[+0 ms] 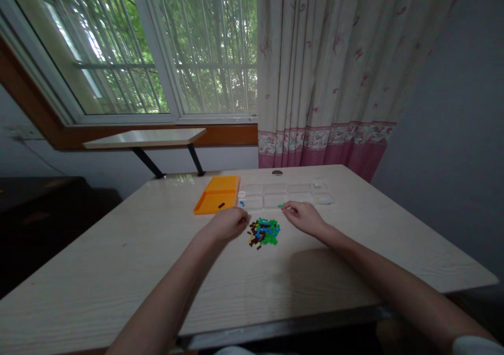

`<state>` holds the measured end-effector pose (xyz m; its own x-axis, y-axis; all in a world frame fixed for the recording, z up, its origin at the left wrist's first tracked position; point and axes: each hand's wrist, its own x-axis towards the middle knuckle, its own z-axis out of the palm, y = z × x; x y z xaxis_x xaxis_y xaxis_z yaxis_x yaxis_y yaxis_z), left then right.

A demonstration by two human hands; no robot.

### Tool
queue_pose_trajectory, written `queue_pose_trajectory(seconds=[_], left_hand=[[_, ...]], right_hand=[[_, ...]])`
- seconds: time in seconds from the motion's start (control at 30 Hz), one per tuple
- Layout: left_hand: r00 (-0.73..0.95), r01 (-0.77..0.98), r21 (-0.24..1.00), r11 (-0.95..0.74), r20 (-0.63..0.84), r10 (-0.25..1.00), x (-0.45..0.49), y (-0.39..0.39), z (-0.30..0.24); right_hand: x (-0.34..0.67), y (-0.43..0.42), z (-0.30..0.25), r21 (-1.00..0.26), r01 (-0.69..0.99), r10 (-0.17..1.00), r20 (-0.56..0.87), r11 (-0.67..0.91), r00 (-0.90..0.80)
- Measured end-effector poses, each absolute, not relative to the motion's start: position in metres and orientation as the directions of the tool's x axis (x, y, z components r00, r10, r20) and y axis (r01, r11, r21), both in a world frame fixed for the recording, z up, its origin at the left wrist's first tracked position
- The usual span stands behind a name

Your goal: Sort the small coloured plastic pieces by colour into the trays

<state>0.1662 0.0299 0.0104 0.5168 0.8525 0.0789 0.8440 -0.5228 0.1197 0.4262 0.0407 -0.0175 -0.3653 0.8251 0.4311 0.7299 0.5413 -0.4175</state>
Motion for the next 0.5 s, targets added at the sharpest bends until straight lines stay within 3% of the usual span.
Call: queue_pose_trajectory(seconds=[0.17,0.37,0.5], left_hand=[[0.476,0.849,0.157,-0.505,0.188,0.859,0.172,0.025,0.013],[0.505,0.699,0.398,-0.594,0.313,0.804,0.196,0.016,0.008],[0.530,0.630,0.465,-0.622,0.328,0.782,0.210,0.008,0.003]], right_hand=[[0.421,0.035,-0.018,-0.397,0.704,0.801,0.404,0.588,-0.441],[0.408,0.021,-0.018,-0.367,0.636,0.733,0.395,0.679,-0.555],[0.403,0.016,-0.018,-0.359,0.619,0.713,0.421,0.699,-0.561]])
